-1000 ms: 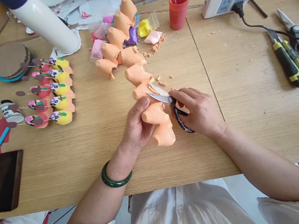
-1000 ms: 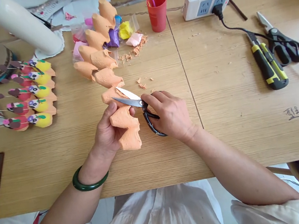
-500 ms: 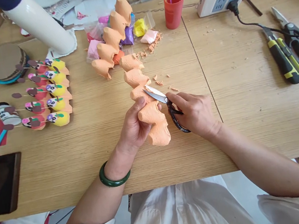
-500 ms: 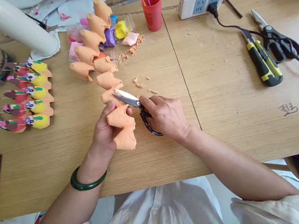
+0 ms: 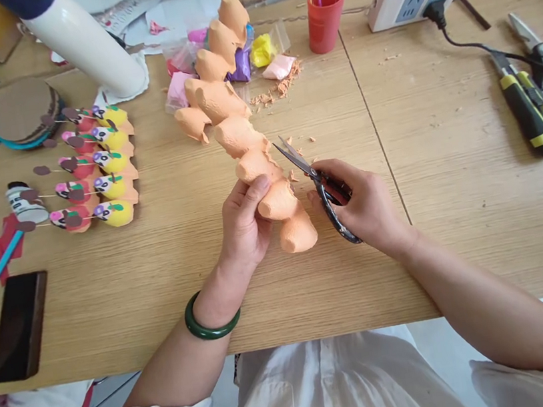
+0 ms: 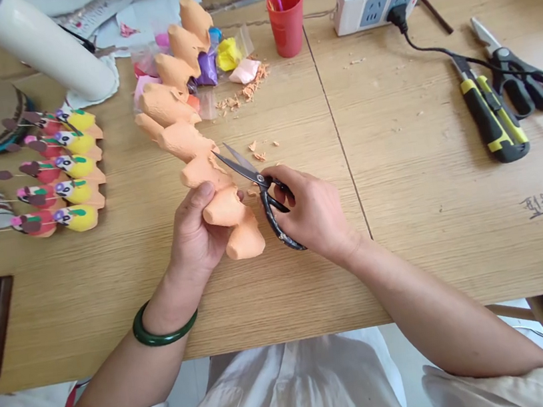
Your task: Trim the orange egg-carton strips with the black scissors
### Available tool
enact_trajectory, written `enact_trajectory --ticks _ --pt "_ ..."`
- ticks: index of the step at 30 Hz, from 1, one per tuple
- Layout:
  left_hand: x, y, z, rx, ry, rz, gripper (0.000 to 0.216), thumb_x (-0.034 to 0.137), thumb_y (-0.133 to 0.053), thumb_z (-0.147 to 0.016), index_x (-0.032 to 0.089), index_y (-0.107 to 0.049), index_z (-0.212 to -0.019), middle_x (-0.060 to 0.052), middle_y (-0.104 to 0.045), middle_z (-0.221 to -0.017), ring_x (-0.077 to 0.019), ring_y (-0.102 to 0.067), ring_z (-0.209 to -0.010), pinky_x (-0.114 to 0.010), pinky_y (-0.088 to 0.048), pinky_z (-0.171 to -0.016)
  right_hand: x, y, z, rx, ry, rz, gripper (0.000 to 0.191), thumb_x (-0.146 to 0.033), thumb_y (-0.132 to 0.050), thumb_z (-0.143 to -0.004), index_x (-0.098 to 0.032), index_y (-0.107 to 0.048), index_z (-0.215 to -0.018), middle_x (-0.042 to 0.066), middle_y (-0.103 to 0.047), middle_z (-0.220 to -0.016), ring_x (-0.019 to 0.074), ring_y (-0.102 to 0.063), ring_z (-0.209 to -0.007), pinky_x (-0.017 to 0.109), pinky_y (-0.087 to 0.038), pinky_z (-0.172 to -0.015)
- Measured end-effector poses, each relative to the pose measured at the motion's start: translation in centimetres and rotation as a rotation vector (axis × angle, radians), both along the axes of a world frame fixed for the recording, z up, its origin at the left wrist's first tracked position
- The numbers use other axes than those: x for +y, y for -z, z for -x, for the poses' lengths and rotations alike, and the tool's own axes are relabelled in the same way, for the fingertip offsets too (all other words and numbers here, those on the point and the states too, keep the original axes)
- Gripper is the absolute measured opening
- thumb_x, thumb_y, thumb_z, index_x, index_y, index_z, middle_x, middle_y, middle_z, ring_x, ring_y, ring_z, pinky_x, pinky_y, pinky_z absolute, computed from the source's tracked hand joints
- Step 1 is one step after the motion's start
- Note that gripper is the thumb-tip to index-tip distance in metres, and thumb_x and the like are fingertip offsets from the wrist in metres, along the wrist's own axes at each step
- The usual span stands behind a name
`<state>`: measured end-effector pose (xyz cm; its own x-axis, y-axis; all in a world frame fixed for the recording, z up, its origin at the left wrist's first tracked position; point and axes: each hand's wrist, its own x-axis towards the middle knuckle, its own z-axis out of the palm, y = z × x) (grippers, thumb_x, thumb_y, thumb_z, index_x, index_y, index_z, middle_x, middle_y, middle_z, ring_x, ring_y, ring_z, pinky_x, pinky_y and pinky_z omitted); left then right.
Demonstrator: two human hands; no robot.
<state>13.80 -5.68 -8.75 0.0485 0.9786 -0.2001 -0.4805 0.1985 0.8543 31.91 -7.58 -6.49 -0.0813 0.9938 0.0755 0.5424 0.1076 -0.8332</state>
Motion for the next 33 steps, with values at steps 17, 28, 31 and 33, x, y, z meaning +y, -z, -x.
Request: enact_trajectory --ticks 17,28,31,33 --pt "-1.2 0.2 -0.5 0.403 -0.233 -0.428 0.026 0.031 -0.09 -0.079 0.019 -0.074 -0.097 0.002 -0.074 -0.089 -0.011 -0.069 -0.082 -0.018 -0.055 -0.076 -1.8 -1.1 0.5 0.049 -0.146 0.084 0.039 -0.049 -0.065 -0.096 -0.017 -0.058 -0.117 -0.004 -0.057 -0.066 0.0116 -0.047 -0.054 0.025 -0.033 -0.057" --pt "-1.1 0.7 -0.1 0.307 -0.132 -0.455 0.039 0.055 -0.079 -0.086 0.024 -0.077 -0.111 -0.004 -0.077 -0.112 -0.021 -0.072 -0.108 -0.03 -0.059 -0.093 -2.0 -1.3 0.3 -0.106 -0.144 -0.075 0.055 -0.062 -0.047 -0.105 -0.015 -0.073 -0.096 0.001 -0.054 -0.066 0.0107 -0.037 -0.057 0.025 -0.029 -0.055" --pt "-0.7 0.0 0.0 0.204 -0.119 -0.391 0.047 0.064 -0.064 -0.094 0.026 -0.075 -0.122 -0.006 -0.074 -0.129 -0.0224 -0.067 -0.122 -0.033 -0.056 -0.104 -1.9 -1.4 0.1 -0.191 -0.147 -0.107 0.06 -0.065 -0.042 -0.105 -0.015 -0.074 -0.1 0.001 -0.053 -0.066 0.0114 -0.035 -0.056 0.027 -0.027 -0.055" --pt "-0.6 -0.6 -0.1 0.212 -0.17 -0.394 0.04 0.058 -0.065 -0.096 0.027 -0.076 -0.119 -0.004 -0.074 -0.129 -0.0219 -0.066 -0.126 -0.033 -0.054 -0.11 -2.0 -1.4 0.1 -0.242 -0.149 -0.13 0.061 -0.066 -0.04 -0.106 -0.016 -0.074 -0.106 0.001 -0.054 -0.066 0.0118 -0.036 -0.056 0.027 -0.027 -0.055"
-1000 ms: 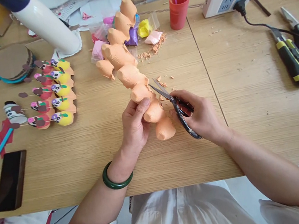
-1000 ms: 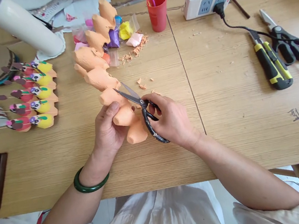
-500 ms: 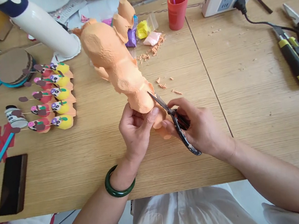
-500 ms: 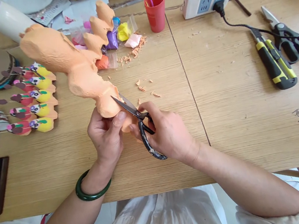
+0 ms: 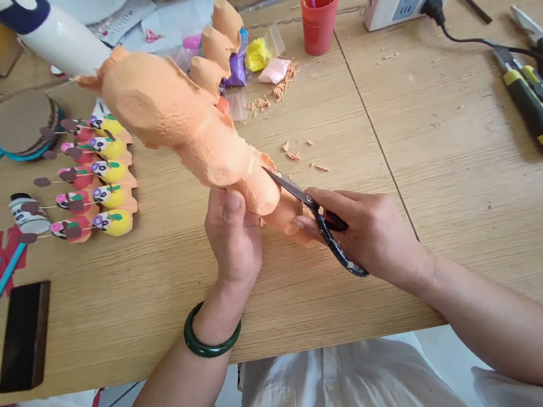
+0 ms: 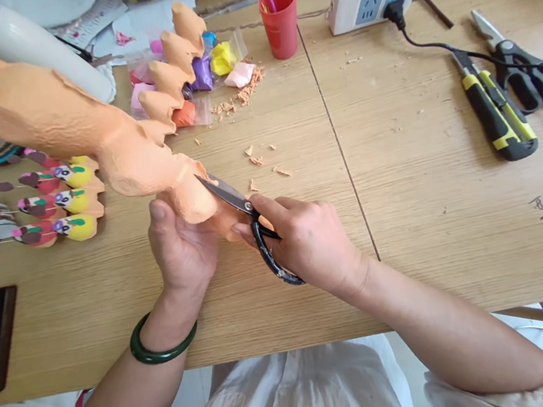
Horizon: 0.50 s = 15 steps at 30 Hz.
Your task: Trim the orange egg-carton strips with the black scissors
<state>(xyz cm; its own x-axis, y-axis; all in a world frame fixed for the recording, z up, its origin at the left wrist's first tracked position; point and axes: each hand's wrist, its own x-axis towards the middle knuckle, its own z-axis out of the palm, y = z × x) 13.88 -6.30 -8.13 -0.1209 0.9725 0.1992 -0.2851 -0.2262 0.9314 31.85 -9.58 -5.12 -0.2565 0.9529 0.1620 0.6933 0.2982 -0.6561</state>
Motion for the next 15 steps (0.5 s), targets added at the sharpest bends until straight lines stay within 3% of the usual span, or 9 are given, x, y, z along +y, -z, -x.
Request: enact_trajectory --ticks 3,6,10,15 --pt "-0.1 -0.7 0.0 0.036 -0.042 0.019 0.03 0.052 -0.071 -0.093 0.029 -0.078 -0.111 -0.003 -0.077 -0.122 -0.0229 -0.065 -0.128 -0.036 -0.051 -0.114 0.0 0.0 0.0 -0.01 -0.005 -0.01 0.062 -0.068 -0.041 -0.104 -0.016 -0.074 -0.11 0.003 -0.06 -0.069 0.0124 -0.042 -0.056 0.027 -0.028 -0.056" --pt "-0.2 -1.1 0.1 0.02 0.01 0.11 0.025 0.051 -0.076 -0.09 0.032 -0.079 -0.106 -0.002 -0.078 -0.119 -0.0245 -0.066 -0.126 -0.038 -0.055 -0.11 0.3 0.1 -0.1 0.03 -0.005 0.017 0.065 -0.074 -0.046 -0.1 -0.016 -0.074 -0.107 0.004 -0.066 -0.073 0.0133 -0.05 -0.059 0.027 -0.03 -0.057" --pt "-0.5 -1.2 0.2 -0.02 0.046 0.153 0.026 0.05 -0.08 -0.086 0.034 -0.081 -0.106 -0.001 -0.078 -0.12 -0.0242 -0.069 -0.12 -0.039 -0.058 -0.106 0.4 -0.1 -0.4 0.011 0.002 0.015 0.071 -0.081 -0.049 -0.094 -0.017 -0.073 -0.111 0.005 -0.067 -0.073 0.0143 -0.053 -0.059 0.027 -0.031 -0.057" --pt "-1.1 -1.0 0.1 0.005 0.078 0.15 0.031 0.052 -0.084 -0.082 0.032 -0.081 -0.105 -0.002 -0.079 -0.116 -0.0249 -0.065 -0.131 -0.039 -0.052 -0.115 0.1 -0.7 -0.5 -0.111 0.043 -0.051 0.075 -0.081 -0.044 -0.095 -0.016 -0.072 -0.116 0.007 -0.071 -0.076 0.0164 -0.058 -0.06 0.028 -0.029 -0.055"
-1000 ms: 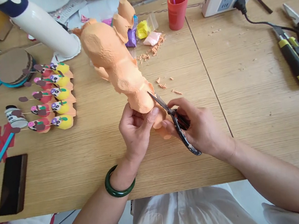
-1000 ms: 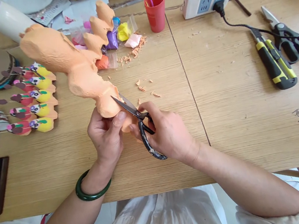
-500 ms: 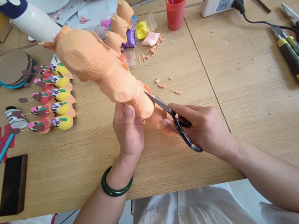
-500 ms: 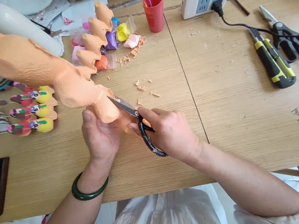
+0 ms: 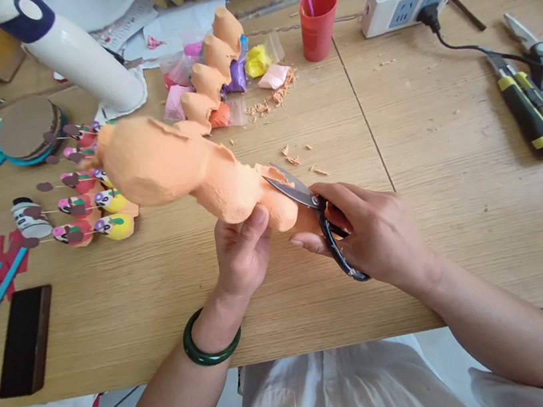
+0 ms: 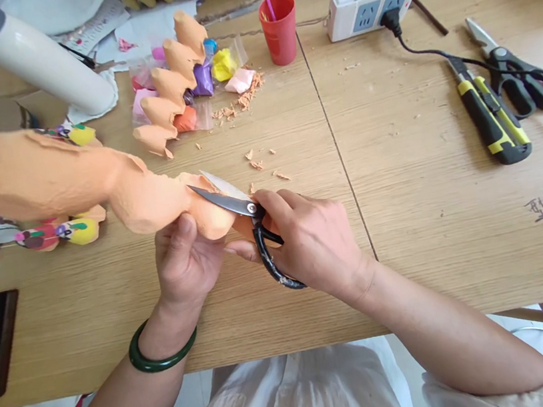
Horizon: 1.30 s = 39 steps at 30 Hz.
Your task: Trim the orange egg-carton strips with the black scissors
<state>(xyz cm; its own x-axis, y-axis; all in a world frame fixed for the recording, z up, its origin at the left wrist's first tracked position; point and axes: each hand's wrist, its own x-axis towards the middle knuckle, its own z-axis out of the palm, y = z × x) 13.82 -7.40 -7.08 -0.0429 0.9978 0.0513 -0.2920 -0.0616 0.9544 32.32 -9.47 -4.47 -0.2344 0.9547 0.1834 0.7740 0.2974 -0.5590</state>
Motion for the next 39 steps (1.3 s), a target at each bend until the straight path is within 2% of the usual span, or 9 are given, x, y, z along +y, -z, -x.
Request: enact_trajectory --ticks 4,7,15,20,24,27,31,33,39 --pt "-0.1 0.4 0.2 -0.043 0.025 0.045 0.033 0.05 -0.088 -0.079 0.037 -0.081 -0.108 0.0 -0.078 -0.12 -0.024 -0.069 -0.125 -0.04 -0.055 -0.112 0.1 -0.6 -0.5 -0.077 -0.039 -0.05 0.077 -0.08 -0.045 -0.096 -0.017 -0.068 -0.135 0.007 -0.075 -0.08 0.0184 -0.063 -0.062 0.03 -0.026 -0.053" --pt "0.0 0.5 0.4 -0.067 0.02 0.045 0.035 0.049 -0.089 -0.077 0.037 -0.08 -0.109 0.001 -0.079 -0.118 -0.0241 -0.07 -0.122 -0.04 -0.055 -0.111 0.3 -0.8 -0.9 -0.071 -0.113 -0.072 0.079 -0.079 -0.046 -0.096 -0.017 -0.066 -0.14 0.006 -0.075 -0.081 0.018 -0.063 -0.062 0.031 -0.028 -0.053" --pt "0.0 0.8 0.4 -0.052 0.042 0.125 0.032 0.054 -0.088 -0.075 0.034 -0.081 -0.1 0.0 -0.081 -0.11 -0.0263 -0.071 -0.121 -0.041 -0.055 -0.11 0.1 0.1 -0.4 -0.111 -0.082 -0.054 0.072 -0.072 -0.042 -0.101 -0.015 -0.073 -0.131 0.007 -0.071 -0.071 0.0158 -0.055 -0.055 0.031 -0.026 -0.052" --pt "0.1 1.1 0.6 -0.121 0.067 0.163 0.037 0.048 -0.091 -0.074 0.036 -0.081 -0.107 0.0 -0.08 -0.118 -0.0251 -0.073 -0.117 -0.038 -0.059 -0.104 0.1 0.4 -0.5 -0.082 -0.074 -0.01 0.068 -0.069 -0.04 -0.104 -0.017 -0.075 -0.13 0.006 -0.071 -0.069 0.0137 -0.052 -0.052 0.03 -0.024 -0.051" --pt "0.4 1.3 0.5 -0.19 0.063 0.246 0.04 0.044 -0.092 -0.073 0.033 -0.08 -0.11 -0.002 -0.08 -0.12 -0.0267 -0.071 -0.121 -0.04 -0.059 -0.105 0.6 0.6 -0.6 0.019 -0.074 0.064 0.067 -0.07 -0.044 -0.103 -0.017 -0.075 -0.129 0.005 -0.072 -0.071 0.0131 -0.053 -0.054 0.028 -0.028 -0.054" --pt "1.1 1.2 0.2 -0.26 0.069 0.337 0.04 0.044 -0.09 -0.074 0.029 -0.079 -0.11 -0.003 -0.079 -0.123 -0.0259 -0.069 -0.124 -0.037 -0.059 -0.102 1.5 0.6 -0.6 0.055 -0.049 0.119 0.069 -0.075 -0.047 -0.099 -0.018 -0.076 -0.124 0.005 -0.072 -0.072 0.0146 -0.057 -0.058 0.028 -0.029 -0.056" --pt "2.5 1.2 0.1 -0.286 0.089 0.443 0.035 0.045 -0.084 -0.078 0.027 -0.077 -0.108 -0.004 -0.079 -0.12 -0.0243 -0.072 -0.112 -0.03 -0.06 -0.079 3.2 0.4 -0.1 -0.018 -0.017 0.202 0.071 -0.082 -0.047 -0.094 -0.02 -0.077 -0.112 0.006 -0.073 -0.076 0.0168 -0.06 -0.061 0.027 -0.028 -0.056" --pt "3.2 1.2 0.2 -0.253 0.082 0.46 0.035 0.046 -0.081 -0.08 0.025 -0.075 -0.107 -0.006 -0.079 -0.116 -0.0249 -0.073 -0.108 -0.031 -0.059 -0.073 4.1 0.3 0.3 -0.05 -0.035 0.246 0.07 -0.083 -0.046 -0.093 -0.02 -0.075 -0.102 0.006 -0.071 -0.074 0.0172 -0.059 -0.06 0.027 -0.027 -0.056" --pt "5.1 1.5 0.1 -0.126 -0.031 0.388 0.032 0.043 -0.08 -0.077 0.018 -0.073 -0.096 -0.005 -0.078 -0.099 -0.0228 -0.073 -0.099 -0.033 -0.058 -0.086 5.7 0.3 0.5 0.147 -0.069 0.428 0.064 -0.083 -0.054 -0.088 -0.02 -0.065 -0.079 0.0 -0.057 -0.064 0.0126 -0.043 -0.055 0.026 -0.029 -0.057"
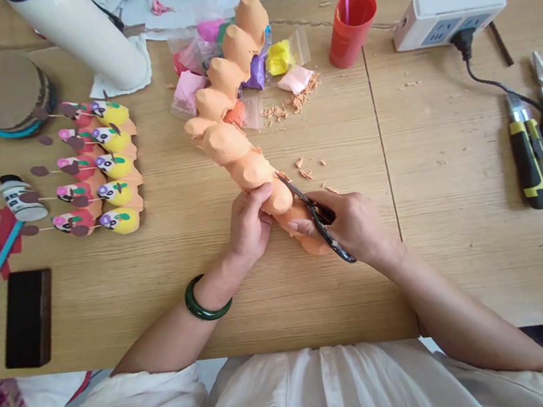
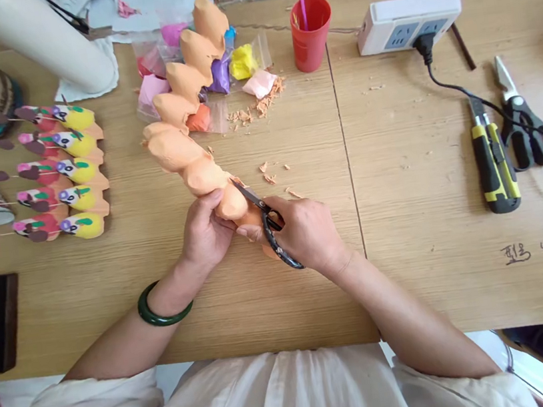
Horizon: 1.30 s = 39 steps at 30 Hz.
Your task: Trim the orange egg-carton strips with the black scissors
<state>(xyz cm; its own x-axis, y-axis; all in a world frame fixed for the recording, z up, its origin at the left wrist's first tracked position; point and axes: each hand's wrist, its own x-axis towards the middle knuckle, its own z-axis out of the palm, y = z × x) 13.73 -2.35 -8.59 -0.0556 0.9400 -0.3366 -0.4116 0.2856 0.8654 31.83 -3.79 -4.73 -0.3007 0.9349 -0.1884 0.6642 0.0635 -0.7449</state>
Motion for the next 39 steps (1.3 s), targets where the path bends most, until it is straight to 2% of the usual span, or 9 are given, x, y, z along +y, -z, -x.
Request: enact_trajectory --ticks 3,6,10,14,17,25,31,36,39 --pt "0.5 0.1 0.0 -0.019 0.027 -0.004 0.027 0.039 -0.08 -0.077 0.019 -0.075 -0.095 -0.003 -0.079 -0.099 -0.0222 -0.074 -0.097 -0.032 -0.059 -0.086 0.4 0.0 -0.7 0.154 0.011 0.099 0.063 -0.082 -0.061 -0.085 -0.019 -0.064 -0.076 -0.002 -0.049 -0.063 0.0115 -0.038 -0.057 0.026 -0.029 -0.056" --pt "0.6 0.2 0.2 -0.039 0.061 -0.01 0.027 0.039 -0.083 -0.077 0.022 -0.078 -0.096 -0.002 -0.08 -0.1 -0.0224 -0.075 -0.1 -0.031 -0.061 -0.089 0.4 0.0 -1.2 0.225 -0.004 0.151 0.061 -0.079 -0.062 -0.087 -0.018 -0.067 -0.081 -0.002 -0.051 -0.065 0.0114 -0.041 -0.058 0.026 -0.031 -0.056" --pt "0.2 0.2 0.4 -0.016 0.078 0.032 0.028 0.042 -0.086 -0.074 0.023 -0.08 -0.093 -0.003 -0.081 -0.101 -0.0245 -0.076 -0.099 -0.033 -0.063 -0.087 -0.5 -0.2 -1.1 0.056 0.01 0.043 0.065 -0.078 -0.059 -0.09 -0.016 -0.073 -0.103 0.003 -0.064 -0.073 0.0132 -0.05 -0.058 0.027 -0.033 -0.057" --pt "-0.3 0.1 0.3 -0.049 0.111 0.067 0.033 0.042 -0.087 -0.074 0.023 -0.081 -0.1 -0.005 -0.081 -0.107 -0.0267 -0.076 -0.103 -0.036 -0.063 -0.091 -1.3 -0.3 -1.0 -0.045 0.02 -0.037 0.07 -0.08 -0.054 -0.092 -0.016 -0.074 -0.11 0.006 -0.07 -0.077 0.0171 -0.06 -0.063 0.028 -0.033 -0.057" --pt "-0.4 0.0 0.2 -0.082 0.082 0.085 0.031 0.039 -0.089 -0.069 0.023 -0.082 -0.095 -0.003 -0.081 -0.102 -0.025 -0.076 -0.098 -0.034 -0.064 -0.089 -1.3 -0.3 -1.1 -0.039 -0.002 -0.047 0.069 -0.079 -0.054 -0.093 -0.016 -0.073 -0.114 0.006 -0.072 -0.079 0.0173 -0.062 -0.064 0.028 -0.034 -0.058" --pt "-0.1 -1.4 0.0 -0.179 0.113 0.162 0.028 0.034 -0.086 -0.068 0.018 -0.081 -0.091 -0.004 -0.08 -0.094 -0.0221 -0.073 -0.092 -0.03 -0.061 -0.086 -1.5 0.7 -0.6 0.018 0.042 -0.128 0.071 -0.082 -0.047 -0.094 -0.016 -0.072 -0.084 0.0 -0.059 -0.058 0.0104 -0.044 -0.049 0.025 -0.028 -0.052" --pt "0.0 -1.5 0.1 -0.279 0.145 0.163 0.023 0.031 -0.084 -0.071 0.018 -0.082 -0.089 -0.002 -0.079 -0.089 -0.0201 -0.073 -0.082 -0.028 -0.061 -0.078 -1.9 0.8 -0.4 0.039 0.045 -0.134 0.069 -0.077 -0.045 -0.098 -0.015 -0.072 -0.085 0.0 -0.056 -0.057 0.0097 -0.041 -0.049 0.026 -0.026 -0.052" --pt "0.1 -1.3 0.1 -0.309 0.167 0.166 0.022 0.03 -0.081 -0.072 0.018 -0.081 -0.09 -0.003 -0.079 -0.089 -0.0207 -0.073 -0.082 -0.029 -0.06 -0.075 -2.0 0.7 -0.5 0.107 0.051 -0.046 0.059 -0.069 -0.05 -0.101 -0.015 -0.071 -0.092 -0.001 -0.053 -0.061 0.0102 -0.041 -0.053 0.026 -0.028 -0.054" --pt "0.1 -1.0 0.5 -0.334 0.202 0.191 0.024 0.033 -0.08 -0.075 0.018 -0.08 -0.094 -0.004 -0.081 -0.091 -0.0258 -0.076 -0.089 -0.034 -0.061 -0.078 -1.8 0.4 -0.7 0.234 0.064 0.081 0.051 -0.065 -0.059 -0.097 -0.017 -0.064 -0.081 -0.003 -0.045 -0.061 0.0096 -0.034 -0.055 0.026 -0.027 -0.053"
